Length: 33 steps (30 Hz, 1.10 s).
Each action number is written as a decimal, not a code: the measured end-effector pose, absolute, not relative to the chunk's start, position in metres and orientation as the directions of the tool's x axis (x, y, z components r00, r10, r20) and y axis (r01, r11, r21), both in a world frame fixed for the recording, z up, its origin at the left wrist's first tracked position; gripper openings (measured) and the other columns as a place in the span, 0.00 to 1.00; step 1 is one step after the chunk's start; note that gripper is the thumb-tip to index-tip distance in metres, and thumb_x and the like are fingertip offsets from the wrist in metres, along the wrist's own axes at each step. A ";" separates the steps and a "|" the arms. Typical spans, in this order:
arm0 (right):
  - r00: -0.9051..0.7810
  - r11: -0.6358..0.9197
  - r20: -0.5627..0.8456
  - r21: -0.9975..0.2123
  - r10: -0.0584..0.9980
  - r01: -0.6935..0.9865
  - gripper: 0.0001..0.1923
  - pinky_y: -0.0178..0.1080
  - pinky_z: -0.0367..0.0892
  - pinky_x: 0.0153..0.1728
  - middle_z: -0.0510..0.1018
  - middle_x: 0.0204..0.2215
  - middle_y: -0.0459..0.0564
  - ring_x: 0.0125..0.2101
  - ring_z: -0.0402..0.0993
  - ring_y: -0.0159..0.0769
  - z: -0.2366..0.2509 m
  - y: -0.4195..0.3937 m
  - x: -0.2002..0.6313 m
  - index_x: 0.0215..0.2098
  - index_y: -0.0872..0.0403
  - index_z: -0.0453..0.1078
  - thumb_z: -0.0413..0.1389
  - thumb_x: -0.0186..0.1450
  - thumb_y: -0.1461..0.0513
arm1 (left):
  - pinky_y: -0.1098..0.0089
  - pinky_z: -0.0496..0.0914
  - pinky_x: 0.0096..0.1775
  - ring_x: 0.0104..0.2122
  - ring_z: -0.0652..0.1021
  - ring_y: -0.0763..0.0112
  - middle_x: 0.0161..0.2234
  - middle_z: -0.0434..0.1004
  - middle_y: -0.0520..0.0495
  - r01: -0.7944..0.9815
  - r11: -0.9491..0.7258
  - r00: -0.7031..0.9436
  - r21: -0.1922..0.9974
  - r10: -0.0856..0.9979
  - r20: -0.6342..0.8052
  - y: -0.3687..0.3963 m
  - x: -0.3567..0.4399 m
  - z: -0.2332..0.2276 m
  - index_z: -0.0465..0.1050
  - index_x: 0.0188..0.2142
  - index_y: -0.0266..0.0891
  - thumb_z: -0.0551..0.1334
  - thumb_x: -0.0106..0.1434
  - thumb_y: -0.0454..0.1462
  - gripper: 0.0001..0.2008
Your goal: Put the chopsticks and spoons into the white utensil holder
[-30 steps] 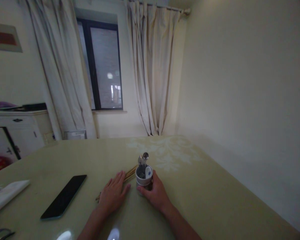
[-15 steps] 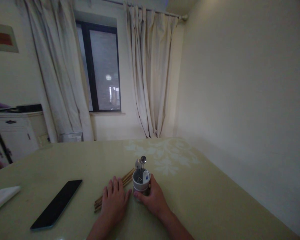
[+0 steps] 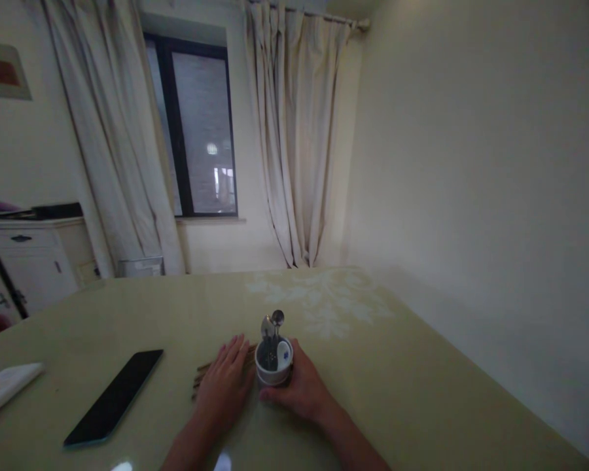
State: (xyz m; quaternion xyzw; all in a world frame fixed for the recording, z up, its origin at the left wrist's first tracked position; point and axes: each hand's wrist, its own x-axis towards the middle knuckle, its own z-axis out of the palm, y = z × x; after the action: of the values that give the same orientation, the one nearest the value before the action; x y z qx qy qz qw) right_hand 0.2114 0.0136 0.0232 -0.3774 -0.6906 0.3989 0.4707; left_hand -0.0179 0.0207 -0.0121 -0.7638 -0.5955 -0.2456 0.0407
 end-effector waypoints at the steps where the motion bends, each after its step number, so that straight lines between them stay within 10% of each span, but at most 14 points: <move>1: -0.285 0.395 0.343 -0.907 0.895 0.147 0.43 0.50 0.70 0.55 0.81 0.50 0.54 0.52 0.77 0.54 0.024 0.013 0.212 0.54 0.52 0.72 0.81 0.42 0.55 | 0.46 0.59 0.71 0.70 0.68 0.50 0.68 0.70 0.37 0.912 -0.296 0.135 0.283 0.869 0.476 0.021 -0.016 -0.008 0.74 0.62 0.36 0.55 0.71 0.44 0.26; 9: -0.483 0.438 0.373 -0.899 0.792 0.023 0.51 0.51 0.65 0.61 0.78 0.56 0.55 0.56 0.74 0.55 0.044 0.001 0.217 0.60 0.50 0.72 0.82 0.41 0.55 | 0.53 0.74 0.59 0.54 0.83 0.50 0.52 0.85 0.37 0.210 -0.152 -0.184 0.966 0.964 0.192 -0.006 0.017 0.037 0.81 0.48 0.39 0.57 0.66 0.62 0.32; 15: -0.619 0.228 0.220 -0.971 0.754 -0.068 0.57 0.51 0.67 0.59 0.79 0.55 0.56 0.56 0.74 0.55 0.048 -0.002 0.226 0.62 0.50 0.69 0.82 0.37 0.48 | 0.55 0.73 0.60 0.57 0.80 0.47 0.51 0.86 0.40 -0.016 -0.055 -0.256 0.998 0.965 0.049 -0.019 0.031 0.044 0.83 0.46 0.38 0.73 0.51 0.60 0.33; 20: -0.535 0.207 0.297 -0.953 0.791 -0.223 0.46 0.49 0.66 0.56 0.79 0.49 0.55 0.50 0.75 0.50 0.057 0.004 0.230 0.57 0.52 0.74 0.59 0.57 0.28 | 0.58 0.76 0.56 0.49 0.84 0.49 0.44 0.89 0.42 -0.030 -0.100 -0.098 0.995 0.991 0.096 -0.023 0.036 0.055 0.86 0.41 0.38 0.73 0.52 0.60 0.29; 27: -0.150 0.357 0.365 -0.931 0.919 -0.078 0.27 0.39 0.68 0.38 0.75 0.27 0.46 0.34 0.71 0.40 0.058 0.006 0.227 0.31 0.53 0.77 0.64 0.63 0.38 | 0.58 0.77 0.55 0.50 0.84 0.49 0.44 0.89 0.42 -0.079 -0.106 -0.005 0.991 0.994 0.106 -0.032 0.060 0.046 0.87 0.41 0.40 0.73 0.51 0.62 0.30; 33: -0.031 0.476 0.476 -0.879 0.879 0.012 0.19 0.39 0.67 0.38 0.77 0.29 0.48 0.33 0.73 0.39 0.075 -0.001 0.231 0.29 0.53 0.80 0.64 0.67 0.47 | 0.54 0.75 0.59 0.53 0.82 0.46 0.49 0.88 0.40 -0.107 -0.069 0.027 0.992 0.997 0.072 -0.033 0.062 0.039 0.86 0.44 0.39 0.72 0.52 0.63 0.33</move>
State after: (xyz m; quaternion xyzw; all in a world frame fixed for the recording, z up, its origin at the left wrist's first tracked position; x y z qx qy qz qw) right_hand 0.2309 -0.0007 0.0747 -0.3599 -0.6189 0.3638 0.5959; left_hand 0.0624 -0.0330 0.0389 -0.4977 -0.4469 -0.5356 -0.5155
